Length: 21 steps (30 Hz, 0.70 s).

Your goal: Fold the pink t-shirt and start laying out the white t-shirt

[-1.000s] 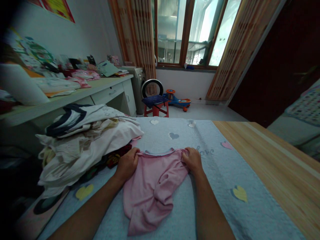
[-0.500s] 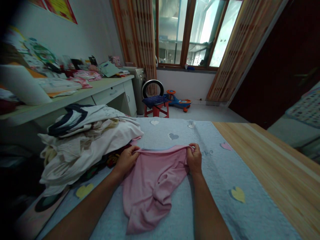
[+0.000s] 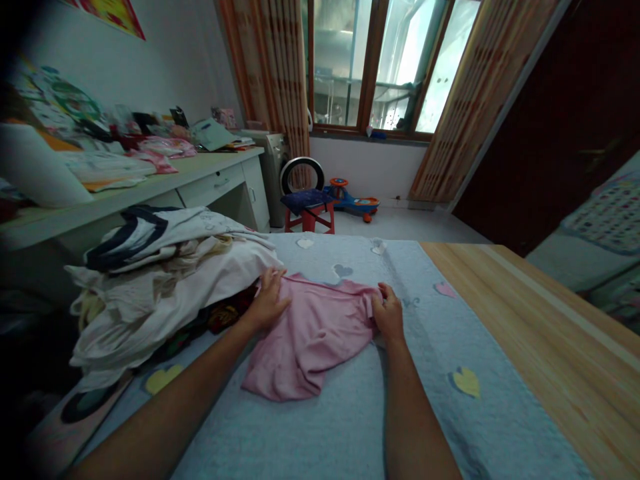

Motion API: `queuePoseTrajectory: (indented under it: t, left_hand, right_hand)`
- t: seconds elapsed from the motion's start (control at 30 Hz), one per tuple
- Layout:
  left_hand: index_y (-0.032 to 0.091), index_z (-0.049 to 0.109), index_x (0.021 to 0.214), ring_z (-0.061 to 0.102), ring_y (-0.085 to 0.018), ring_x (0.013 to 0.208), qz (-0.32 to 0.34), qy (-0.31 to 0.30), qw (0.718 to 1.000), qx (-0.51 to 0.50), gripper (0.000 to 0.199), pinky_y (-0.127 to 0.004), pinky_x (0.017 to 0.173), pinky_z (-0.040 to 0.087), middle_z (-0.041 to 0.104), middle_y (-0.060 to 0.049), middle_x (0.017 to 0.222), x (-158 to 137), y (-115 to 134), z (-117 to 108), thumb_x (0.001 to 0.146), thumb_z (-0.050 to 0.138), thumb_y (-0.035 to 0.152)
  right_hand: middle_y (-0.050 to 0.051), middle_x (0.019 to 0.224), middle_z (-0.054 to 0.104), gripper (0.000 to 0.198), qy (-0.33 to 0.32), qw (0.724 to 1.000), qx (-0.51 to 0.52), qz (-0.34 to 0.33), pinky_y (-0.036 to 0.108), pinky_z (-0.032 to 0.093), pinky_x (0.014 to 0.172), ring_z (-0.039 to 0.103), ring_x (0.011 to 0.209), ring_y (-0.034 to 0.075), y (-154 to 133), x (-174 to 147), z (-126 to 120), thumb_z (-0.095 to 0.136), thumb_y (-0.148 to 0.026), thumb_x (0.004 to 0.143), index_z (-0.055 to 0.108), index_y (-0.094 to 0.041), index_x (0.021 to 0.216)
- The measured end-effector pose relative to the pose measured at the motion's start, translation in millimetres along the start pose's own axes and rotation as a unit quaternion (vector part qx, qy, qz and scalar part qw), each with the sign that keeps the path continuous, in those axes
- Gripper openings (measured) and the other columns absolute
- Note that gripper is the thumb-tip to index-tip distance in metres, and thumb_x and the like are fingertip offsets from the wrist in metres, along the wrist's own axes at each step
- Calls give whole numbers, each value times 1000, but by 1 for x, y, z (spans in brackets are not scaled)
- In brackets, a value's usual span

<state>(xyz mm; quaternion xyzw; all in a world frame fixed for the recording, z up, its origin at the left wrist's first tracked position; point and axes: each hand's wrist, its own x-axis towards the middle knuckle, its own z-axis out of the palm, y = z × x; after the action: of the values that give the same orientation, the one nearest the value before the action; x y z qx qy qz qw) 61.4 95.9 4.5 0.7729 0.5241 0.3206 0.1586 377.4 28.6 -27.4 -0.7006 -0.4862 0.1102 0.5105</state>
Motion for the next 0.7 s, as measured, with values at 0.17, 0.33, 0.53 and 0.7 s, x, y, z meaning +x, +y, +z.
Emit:
queuePoseTrajectory:
  t: [0.17, 0.33, 0.53, 0.7]
  left_hand:
    - [17, 55, 128, 44, -31, 133, 64, -125, 986, 89, 45, -50, 112, 33, 54, -15, 135, -51, 17, -11, 84, 58, 22]
    - [24, 60, 124, 48, -30, 128, 129, -221, 964, 69, 42, -50, 110, 35, 58, -10, 133, -99, 36, -32, 83, 65, 30]
    - [26, 52, 137, 35, -36, 140, 141, -212, 965, 54, 64, -63, 115, 24, 46, -12, 148, -127, 24, -16, 78, 72, 37]
    - [26, 50, 139, 34, -36, 140, 160, -198, 966, 50, 65, -63, 115, 24, 46, -13, 148, -129, 16, -8, 79, 72, 39]
  right_hand:
    - [6, 81, 68, 62, -44, 988, -145, 26, 31, 46, 68, 62, 74, 22, 5, 1, -2, 55, -55, 79, 61, -15, 125]
    - [2, 73, 64, 62, -98, 980, -169, 33, 29, 42, 62, 60, 64, 20, 3, -1, -5, 53, -49, 81, 54, -18, 135]
    - [4, 88, 65, 53, -34, 995, -88, -27, 30, 47, 69, 60, 72, 19, 3, -2, -2, 47, -38, 80, 54, -18, 129]
    - [15, 108, 61, 44, 122, 986, -98, -65, 38, 46, 90, 58, 99, 25, 10, 4, 0, 41, -30, 81, 57, -13, 117]
